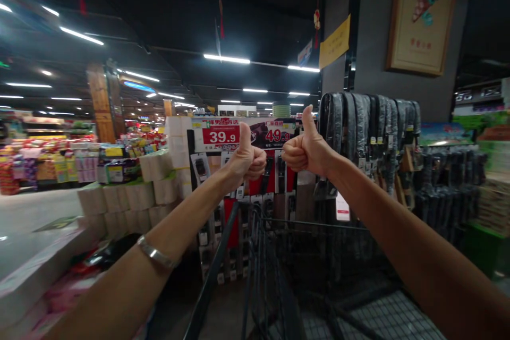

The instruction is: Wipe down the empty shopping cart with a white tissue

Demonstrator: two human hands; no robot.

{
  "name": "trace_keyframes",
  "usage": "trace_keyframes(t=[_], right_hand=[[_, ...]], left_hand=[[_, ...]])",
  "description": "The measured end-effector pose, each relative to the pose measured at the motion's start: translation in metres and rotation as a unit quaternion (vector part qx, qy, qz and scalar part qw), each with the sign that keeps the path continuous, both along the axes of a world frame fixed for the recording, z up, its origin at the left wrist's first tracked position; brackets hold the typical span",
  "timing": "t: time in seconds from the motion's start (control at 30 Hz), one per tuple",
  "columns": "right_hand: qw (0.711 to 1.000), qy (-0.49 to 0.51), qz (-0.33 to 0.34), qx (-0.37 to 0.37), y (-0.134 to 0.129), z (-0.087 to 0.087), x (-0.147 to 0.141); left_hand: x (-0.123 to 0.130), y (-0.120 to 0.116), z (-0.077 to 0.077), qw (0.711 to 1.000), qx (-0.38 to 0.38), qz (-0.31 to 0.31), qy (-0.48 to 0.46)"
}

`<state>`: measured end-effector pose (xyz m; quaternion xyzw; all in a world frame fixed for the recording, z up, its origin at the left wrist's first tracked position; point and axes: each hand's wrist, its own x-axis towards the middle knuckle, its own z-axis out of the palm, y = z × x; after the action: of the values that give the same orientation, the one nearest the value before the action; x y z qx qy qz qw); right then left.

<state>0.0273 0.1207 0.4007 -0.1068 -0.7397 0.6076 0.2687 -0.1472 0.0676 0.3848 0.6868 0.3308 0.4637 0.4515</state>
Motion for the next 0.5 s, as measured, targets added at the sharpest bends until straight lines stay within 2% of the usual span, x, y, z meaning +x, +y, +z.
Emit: trace_keyframes(t=[0.13,0.23,0.33,0.5], right_hand=[[1.0,-0.02,-0.003,-0.024,0.009,-0.031,-0.003],[0.998,-0.037,-0.009,-0.04,0.013,-0.05,-0.002],[0.998,-0.041,-0.025,-0.048,0.014,-0.059,0.001],[0.997,-0.052,-0.036,-0.033,0.018,-0.059,0.01]], left_hand=[[-0.003,0.011,-0.026,0.999,-0.045,-0.005,-0.001],[-0.001,0.013,-0.037,0.997,-0.071,-0.009,-0.007],[0.001,0.012,-0.039,0.996,-0.086,-0.013,-0.013],[0.003,0.012,-0.034,0.995,-0.101,-0.021,-0.004]])
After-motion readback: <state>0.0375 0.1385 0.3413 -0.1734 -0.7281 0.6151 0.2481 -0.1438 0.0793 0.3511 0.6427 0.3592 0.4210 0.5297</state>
